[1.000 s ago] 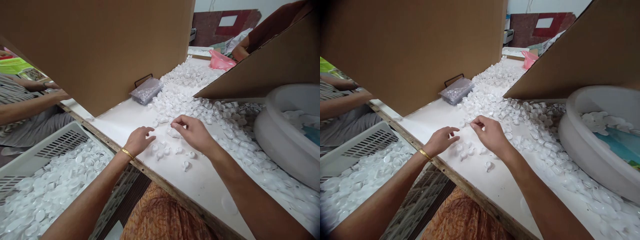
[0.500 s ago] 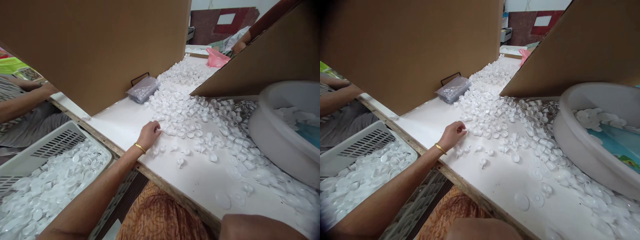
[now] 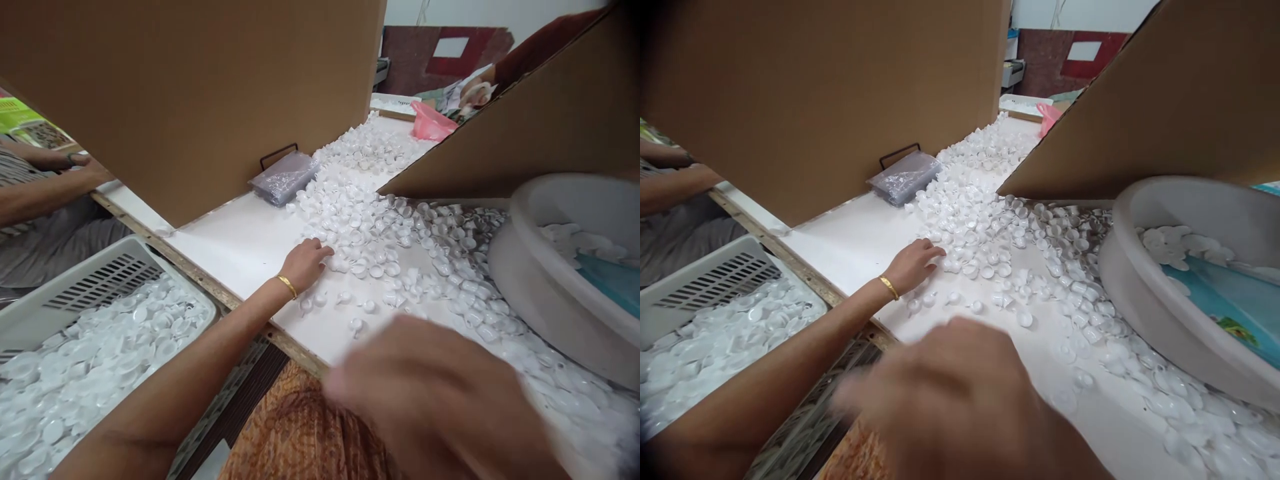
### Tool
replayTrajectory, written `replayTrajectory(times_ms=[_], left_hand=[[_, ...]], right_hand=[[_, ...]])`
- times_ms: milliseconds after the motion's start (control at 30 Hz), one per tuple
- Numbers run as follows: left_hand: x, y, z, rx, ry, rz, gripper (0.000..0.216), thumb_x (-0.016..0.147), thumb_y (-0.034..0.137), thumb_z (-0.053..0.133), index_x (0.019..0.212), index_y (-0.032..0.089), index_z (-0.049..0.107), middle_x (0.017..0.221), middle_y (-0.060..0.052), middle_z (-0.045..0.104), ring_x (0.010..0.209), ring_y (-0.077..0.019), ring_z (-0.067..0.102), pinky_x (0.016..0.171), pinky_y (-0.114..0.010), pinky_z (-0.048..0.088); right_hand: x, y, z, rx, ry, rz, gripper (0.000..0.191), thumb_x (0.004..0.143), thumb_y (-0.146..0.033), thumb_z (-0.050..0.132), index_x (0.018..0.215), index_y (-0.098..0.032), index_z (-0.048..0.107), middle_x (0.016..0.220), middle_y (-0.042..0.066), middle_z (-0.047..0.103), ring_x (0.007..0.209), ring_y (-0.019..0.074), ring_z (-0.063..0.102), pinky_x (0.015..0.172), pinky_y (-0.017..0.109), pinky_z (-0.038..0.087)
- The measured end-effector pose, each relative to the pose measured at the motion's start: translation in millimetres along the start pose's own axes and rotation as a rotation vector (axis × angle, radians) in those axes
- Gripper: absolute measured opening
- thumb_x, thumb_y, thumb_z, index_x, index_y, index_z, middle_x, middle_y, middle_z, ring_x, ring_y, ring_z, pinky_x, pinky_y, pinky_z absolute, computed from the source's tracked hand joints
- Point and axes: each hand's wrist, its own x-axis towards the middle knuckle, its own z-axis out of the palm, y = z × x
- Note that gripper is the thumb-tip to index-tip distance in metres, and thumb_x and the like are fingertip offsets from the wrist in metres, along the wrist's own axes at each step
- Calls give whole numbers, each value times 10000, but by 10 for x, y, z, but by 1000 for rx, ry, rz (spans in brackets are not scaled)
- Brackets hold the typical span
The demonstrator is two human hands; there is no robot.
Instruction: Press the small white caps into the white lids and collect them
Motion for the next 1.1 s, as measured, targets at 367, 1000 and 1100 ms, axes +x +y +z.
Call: replayTrajectory(times_ms=[367,1000,1100], left_hand=[[42,-296,-103,-189,-123,-303,241,748,306,478,580,180,596,510,14,522,489,-116,451,474,-228,321],[97,215,81,67,-67,-24,278,747,216,520,1011,184,600,846,-69,616,817,-221,557,685,-294,396],[138,169,47,-125,-186,-141,271,741,334,549,962,200,629,783,-34,633,711,-190,564,609,-265,388]], right_hand=[[417,1165,855,-572,-654,84,218,842,-209,488,1025,-160,595,998,96,634,993,243,482,799,369,339],[504,1111,326,-389,-660,296,227,825,-367,534,971,-203,593,935,44,658,914,188,548,804,314,333],[394,1192,-171,-244,-491,434,200,856,-348,482,966,-223,594,953,10,653,876,149,569,747,262,377]])
